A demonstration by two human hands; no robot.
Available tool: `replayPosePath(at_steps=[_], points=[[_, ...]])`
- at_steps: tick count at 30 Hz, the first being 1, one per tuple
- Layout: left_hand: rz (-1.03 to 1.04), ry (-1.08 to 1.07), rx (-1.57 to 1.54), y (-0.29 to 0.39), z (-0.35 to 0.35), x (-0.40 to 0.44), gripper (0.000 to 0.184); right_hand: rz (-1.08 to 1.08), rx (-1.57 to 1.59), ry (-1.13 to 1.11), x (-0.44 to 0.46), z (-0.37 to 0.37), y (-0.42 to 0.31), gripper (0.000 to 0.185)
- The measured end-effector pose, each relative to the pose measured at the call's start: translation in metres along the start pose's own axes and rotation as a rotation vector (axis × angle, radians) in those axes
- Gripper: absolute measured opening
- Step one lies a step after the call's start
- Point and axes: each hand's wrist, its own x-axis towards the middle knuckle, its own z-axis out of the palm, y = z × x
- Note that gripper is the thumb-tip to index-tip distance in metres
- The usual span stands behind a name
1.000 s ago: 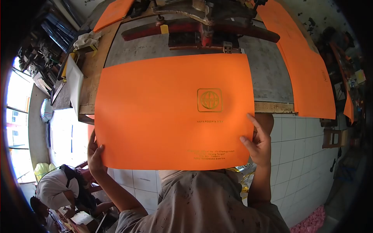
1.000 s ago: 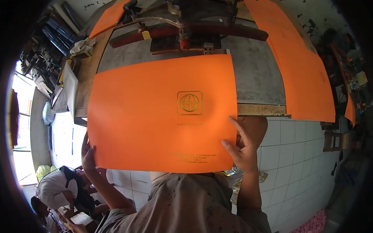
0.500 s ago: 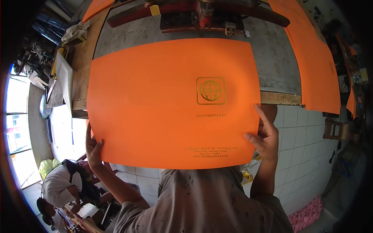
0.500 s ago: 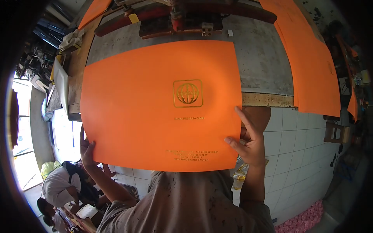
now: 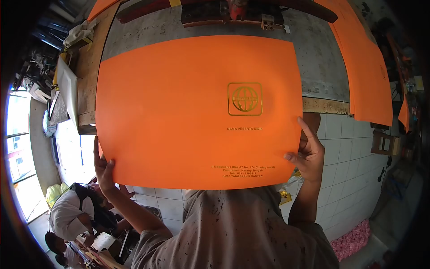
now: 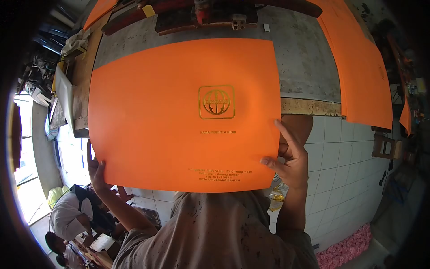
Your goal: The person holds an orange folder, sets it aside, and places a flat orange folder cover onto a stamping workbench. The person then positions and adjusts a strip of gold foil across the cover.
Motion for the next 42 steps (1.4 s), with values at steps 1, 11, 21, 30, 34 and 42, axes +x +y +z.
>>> replayPosePath(at_steps=[1,11,21,30,34,42], points=[[0.002,0.012,-0.009,0.001,0.002,0.000,0.095,-0.001,0.002,-0.004,0.000,0.000,0.000,0.083],[-0.009,0.019,0.005,-0.003,-0.008,0.000,0.095,0.016,0.011,-0.038,0.000,-0.003,0.004,0.083],[-0.014,-0.023,0.000,-0.006,-0.017,0.000,0.095,-0.020,-0.017,0.002,-0.001,-0.001,0.003,0.084],[0.006,-0.053,-0.015,-0.006,-0.024,0.002,0.093,-0.015,0.006,-0.049,0.001,-0.003,-0.004,0.090],[-0.018,-0.118,-0.082,-0.001,-0.027,0.009,0.095,-0.122,0.053,-0.052,0.010,0.001,-0.004,0.087],[0.095,-0.095,0.130,0.018,-0.006,0.006,0.090,-0.175,-0.178,0.116,0.013,0.003,-0.021,0.061]])
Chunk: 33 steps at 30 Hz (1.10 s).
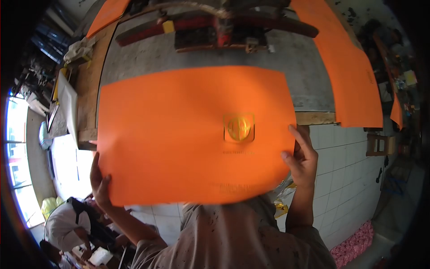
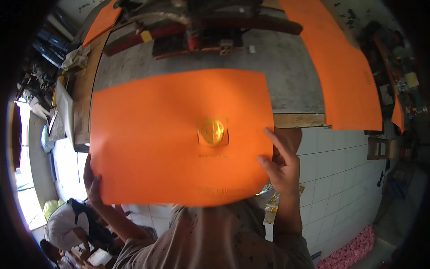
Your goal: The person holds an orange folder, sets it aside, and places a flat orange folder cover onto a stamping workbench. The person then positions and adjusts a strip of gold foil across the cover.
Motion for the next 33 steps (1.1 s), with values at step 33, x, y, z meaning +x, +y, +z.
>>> replayPosePath(at_steps=[33], points=[[-0.487,-0.885,-0.114,-0.043,0.184,-0.025,0.035,0.305,-1.240,0.241,0.153,-0.303,0.045,0.077]])
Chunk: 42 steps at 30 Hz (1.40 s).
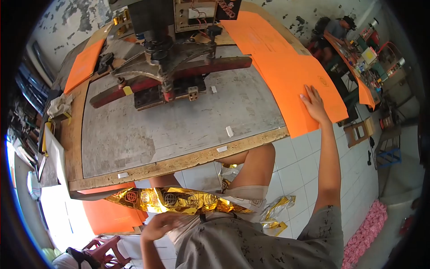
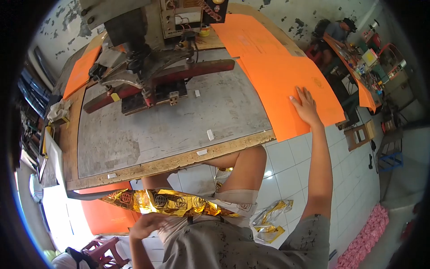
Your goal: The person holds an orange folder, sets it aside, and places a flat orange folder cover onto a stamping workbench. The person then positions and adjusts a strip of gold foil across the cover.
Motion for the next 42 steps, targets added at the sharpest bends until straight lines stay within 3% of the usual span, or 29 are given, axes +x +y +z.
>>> replayPosePath(at_steps=[2,4,9,12,13,17,21,27,30,32,35,38,42], points=[[-0.302,0.204,0.244,-0.022,-0.035,-0.041,0.024,-0.024,-0.021,0.018,0.014,0.005,0.009,0.076],[-0.386,0.453,0.104,-0.079,-0.071,-0.073,0.020,-0.032,-0.020,0.024,0.016,0.003,0.004,0.076],[-0.463,1.080,0.857,-0.149,-0.122,-0.090,0.039,-0.042,-0.012,0.050,0.021,0.005,0.006,0.076],[-0.330,1.353,1.122,-0.213,-0.162,-0.074,0.053,-0.007,-0.007,0.057,0.022,0.006,0.007,0.077],[-0.440,1.323,1.022,-0.215,-0.172,-0.068,0.067,0.004,-0.002,0.056,0.022,0.004,0.006,0.077],[-0.535,1.346,0.983,-0.242,-0.202,-0.044,0.084,0.012,0.007,0.050,0.023,0.003,0.005,0.080],[-0.661,1.300,1.124,-0.284,-0.215,-0.024,0.083,-0.056,-0.023,0.169,0.007,-0.001,-0.014,0.073],[-0.511,1.489,1.111,-0.288,-0.208,-0.022,0.071,-0.489,0.158,0.338,-0.115,0.012,-0.137,0.051],[-0.494,1.505,1.096,-0.278,-0.204,-0.023,0.067,-0.531,0.223,0.281,-0.167,0.033,-0.184,0.051],[-0.502,1.507,1.080,-0.271,-0.204,-0.023,0.065,-0.491,0.276,0.215,-0.184,0.048,-0.195,0.050],[-0.509,1.497,1.094,-0.268,-0.204,-0.024,0.063,-0.404,0.181,0.341,-0.186,0.052,-0.194,0.052],[-0.482,1.496,1.121,-0.274,-0.205,-0.026,0.062,-0.184,0.104,0.527,-0.165,0.034,-0.172,0.055],[-0.526,1.506,1.166,-0.273,-0.200,-0.024,0.061,0.099,0.004,0.504,-0.127,0.024,-0.114,0.059]])
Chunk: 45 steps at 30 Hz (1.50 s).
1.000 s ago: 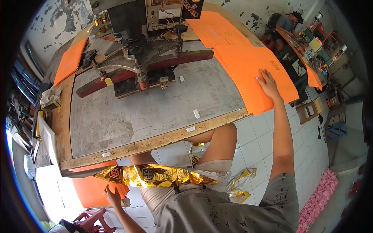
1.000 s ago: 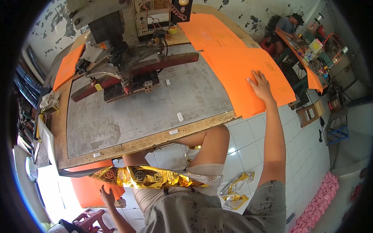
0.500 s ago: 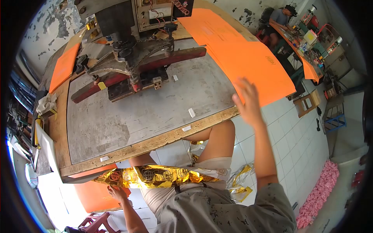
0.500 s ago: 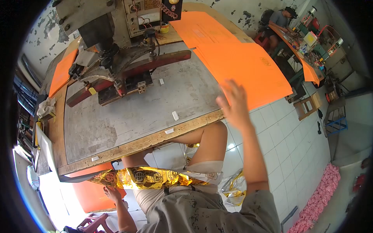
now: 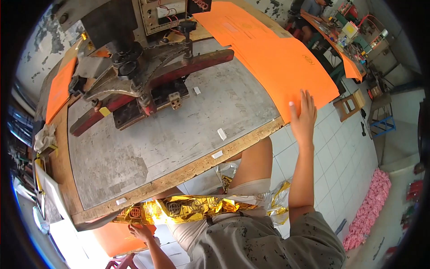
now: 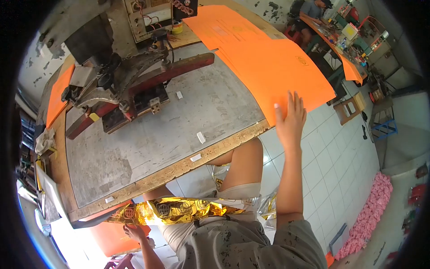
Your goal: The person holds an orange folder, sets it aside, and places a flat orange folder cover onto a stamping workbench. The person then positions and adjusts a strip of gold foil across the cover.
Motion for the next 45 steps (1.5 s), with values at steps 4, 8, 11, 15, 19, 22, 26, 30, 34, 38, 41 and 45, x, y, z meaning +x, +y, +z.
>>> replayPosePath(at_steps=[4,8,11,15,19,22,26,30,34,38,41,45], points=[[-0.028,0.019,0.020,0.001,0.010,0.004,0.062,0.092,0.126,-0.222,0.013,-0.005,0.035,0.059],[-0.054,0.007,0.062,0.006,0.006,0.001,0.063,0.023,0.280,-0.324,0.013,-0.024,0.051,0.055],[-0.039,0.040,0.074,0.002,0.016,0.002,0.061,-0.005,0.376,-0.380,0.012,-0.038,0.063,0.053],[-0.043,0.069,0.076,-0.008,0.027,0.007,0.056,-0.064,0.456,-0.420,0.021,-0.048,0.095,0.053],[-0.071,0.023,0.117,0.006,0.015,0.003,0.053,-0.047,0.443,-0.429,0.029,-0.050,0.103,0.050],[-0.066,0.007,0.121,0.003,0.017,0.002,0.065,-0.053,0.446,-0.412,0.029,-0.047,0.102,0.049],[-0.023,0.070,0.078,-0.006,0.026,0.005,0.073,-0.064,0.475,-0.372,0.024,-0.041,0.107,0.047],[0.035,0.041,0.067,-0.011,0.023,0.006,0.073,-0.100,0.486,-0.356,0.022,-0.041,0.115,0.045],[0.057,-0.001,0.025,-0.007,0.010,0.002,0.071,-0.121,0.498,-0.353,0.023,-0.042,0.122,0.044],[0.086,-0.041,-0.035,-0.007,-0.001,0.003,0.068,-0.152,0.496,-0.344,0.021,-0.041,0.129,0.043],[0.072,-0.073,-0.032,-0.003,-0.010,0.005,0.068,-0.166,0.504,-0.343,0.020,-0.042,0.132,0.042],[0.081,-0.068,-0.062,-0.004,-0.010,0.006,0.067,-0.168,0.510,-0.341,0.021,-0.041,0.133,0.042]])
